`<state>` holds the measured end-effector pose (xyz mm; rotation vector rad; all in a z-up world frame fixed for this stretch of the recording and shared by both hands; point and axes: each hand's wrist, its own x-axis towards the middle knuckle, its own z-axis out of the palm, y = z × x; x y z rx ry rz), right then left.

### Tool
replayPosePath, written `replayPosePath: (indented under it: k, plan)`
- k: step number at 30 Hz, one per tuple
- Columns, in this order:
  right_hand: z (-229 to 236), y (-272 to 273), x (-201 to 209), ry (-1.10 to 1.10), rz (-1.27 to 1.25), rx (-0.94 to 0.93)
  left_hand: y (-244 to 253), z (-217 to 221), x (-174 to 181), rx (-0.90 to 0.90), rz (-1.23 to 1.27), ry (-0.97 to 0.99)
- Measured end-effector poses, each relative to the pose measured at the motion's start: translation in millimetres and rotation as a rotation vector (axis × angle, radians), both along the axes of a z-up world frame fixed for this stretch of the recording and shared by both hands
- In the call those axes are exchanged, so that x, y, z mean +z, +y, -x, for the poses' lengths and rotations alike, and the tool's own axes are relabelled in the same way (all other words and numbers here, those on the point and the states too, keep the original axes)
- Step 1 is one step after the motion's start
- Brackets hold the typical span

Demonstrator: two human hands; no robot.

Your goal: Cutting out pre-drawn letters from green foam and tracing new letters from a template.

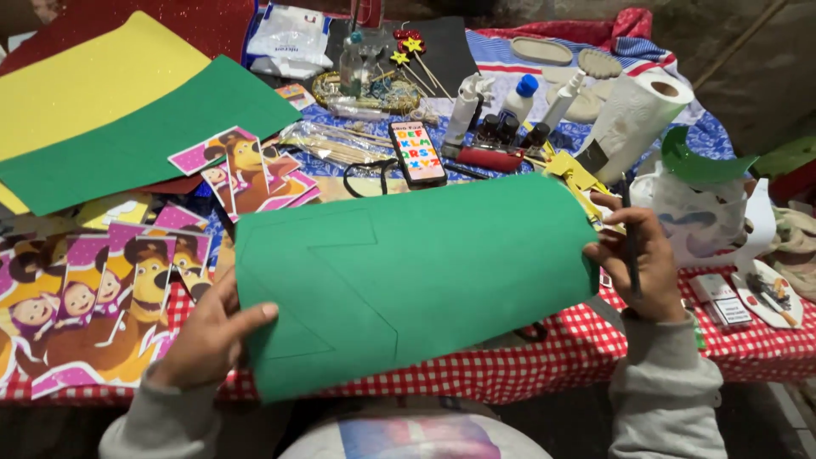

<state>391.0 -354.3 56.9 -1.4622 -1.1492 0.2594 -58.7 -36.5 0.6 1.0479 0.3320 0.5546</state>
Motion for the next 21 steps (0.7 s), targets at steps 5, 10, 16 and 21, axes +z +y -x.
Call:
replayPosePath:
  k: [5, 10, 16, 21]
  plan:
    - [2.8, 40.4, 0.8, -0.062, -0.07, 0.005, -13.8, -1.4, -19.0, 0.211, -0.402, 0.13]
    - [14.6, 77.9, -0.6, -0.131, -0.018, -0.05, 1.7, 36.8, -78.4, 0.59, -0.53, 0.313]
    - [14.5, 127.4, -31.4, -0.533, 0.5, -0.329, 1.7, 157.8, -152.2, 0.934, -0.782, 0.191]
    - [22.2, 179.9, -39.7, -0.791, 0.847, -0.196, 98.7, 175.6, -204.6, 1.092, -0.891, 0.263]
